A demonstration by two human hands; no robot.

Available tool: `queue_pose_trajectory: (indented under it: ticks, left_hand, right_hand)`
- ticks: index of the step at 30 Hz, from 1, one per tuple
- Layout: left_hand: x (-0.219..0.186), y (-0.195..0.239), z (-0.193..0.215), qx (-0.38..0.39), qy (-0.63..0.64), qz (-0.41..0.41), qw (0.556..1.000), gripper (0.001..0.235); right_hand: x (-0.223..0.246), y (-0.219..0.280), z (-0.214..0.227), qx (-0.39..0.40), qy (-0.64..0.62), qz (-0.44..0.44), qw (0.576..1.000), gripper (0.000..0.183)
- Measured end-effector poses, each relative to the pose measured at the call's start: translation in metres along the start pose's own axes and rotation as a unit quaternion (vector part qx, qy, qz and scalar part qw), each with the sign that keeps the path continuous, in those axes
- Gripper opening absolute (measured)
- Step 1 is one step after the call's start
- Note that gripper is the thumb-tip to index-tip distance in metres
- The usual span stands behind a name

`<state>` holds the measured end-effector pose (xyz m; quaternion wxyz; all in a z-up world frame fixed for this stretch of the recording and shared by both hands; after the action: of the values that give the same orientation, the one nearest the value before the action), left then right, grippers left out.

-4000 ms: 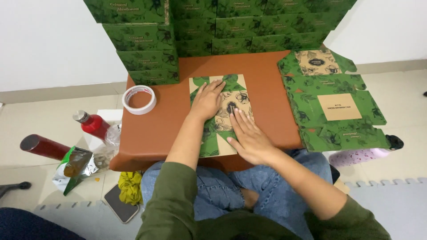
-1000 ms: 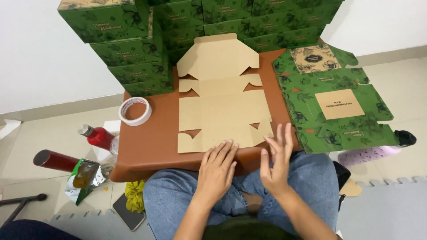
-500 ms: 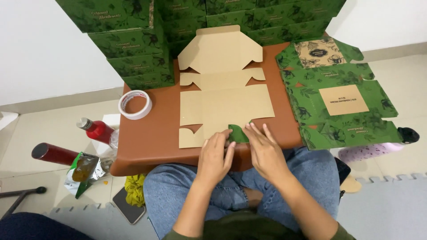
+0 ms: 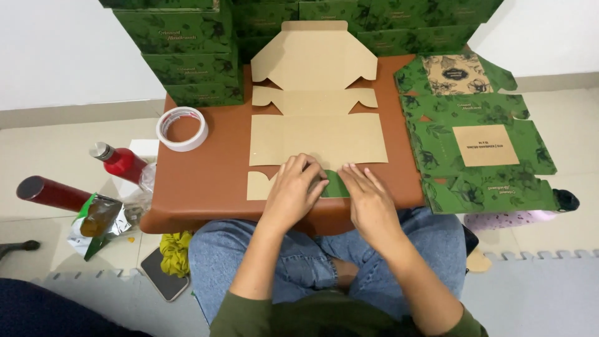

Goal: Assembling small cardboard boxes by folding flat templates along scored lines.

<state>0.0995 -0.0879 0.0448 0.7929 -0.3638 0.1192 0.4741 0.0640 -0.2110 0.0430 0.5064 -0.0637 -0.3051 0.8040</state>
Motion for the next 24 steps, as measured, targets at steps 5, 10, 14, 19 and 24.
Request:
queue_pose_trajectory:
  ticks: [5, 10, 14, 19, 24]
  left_hand:
    - [-0.002, -0.001, 0.001, 0.005, -0.009, -0.001, 1.000, 0.033]
    - [-0.005, 0.001, 0.001, 0.019, 0.005, 0.007, 1.000, 0.044]
    - [-0.010, -0.003, 0.006, 0.026, 0.022, 0.019, 0.999, 0.049]
    - [-0.009, -0.001, 0.004, 0.018, 0.008, 0.006, 1.000, 0.066]
    - [-0.004, 0.001, -0.013, 0.057, -0.054, -0.026, 0.997, 0.047]
  right_hand:
    - [-0.015, 0.002, -0.005, -0.013, 0.026, -0.037, 0.999, 0.036]
    - [-0.040, 0.021, 0.007, -0.075, 0.170, -0.127, 0.974, 0.045]
    - [-0.039, 0.015, 0.004, -0.058, 0.135, -0.123, 0.981, 0.053]
    - [-0.026, -0.003, -0.010, 0.004, 0.054, -0.051, 0.997, 0.049]
    - [-0.053, -0.031, -0.045, 0.119, 0.066, -0.061, 0.989, 0.056]
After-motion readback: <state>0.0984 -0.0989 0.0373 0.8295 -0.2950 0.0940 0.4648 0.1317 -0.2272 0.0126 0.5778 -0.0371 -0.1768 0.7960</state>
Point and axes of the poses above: each hand's wrist, its own y-axis away from the middle knuckle, its own z-axis out of the back of the hand, x = y × z, the point moved 10 cm from there along -y, towards the middle knuckle, and after that the axes turned 8 degrees about -x, right-handed, at the moved point
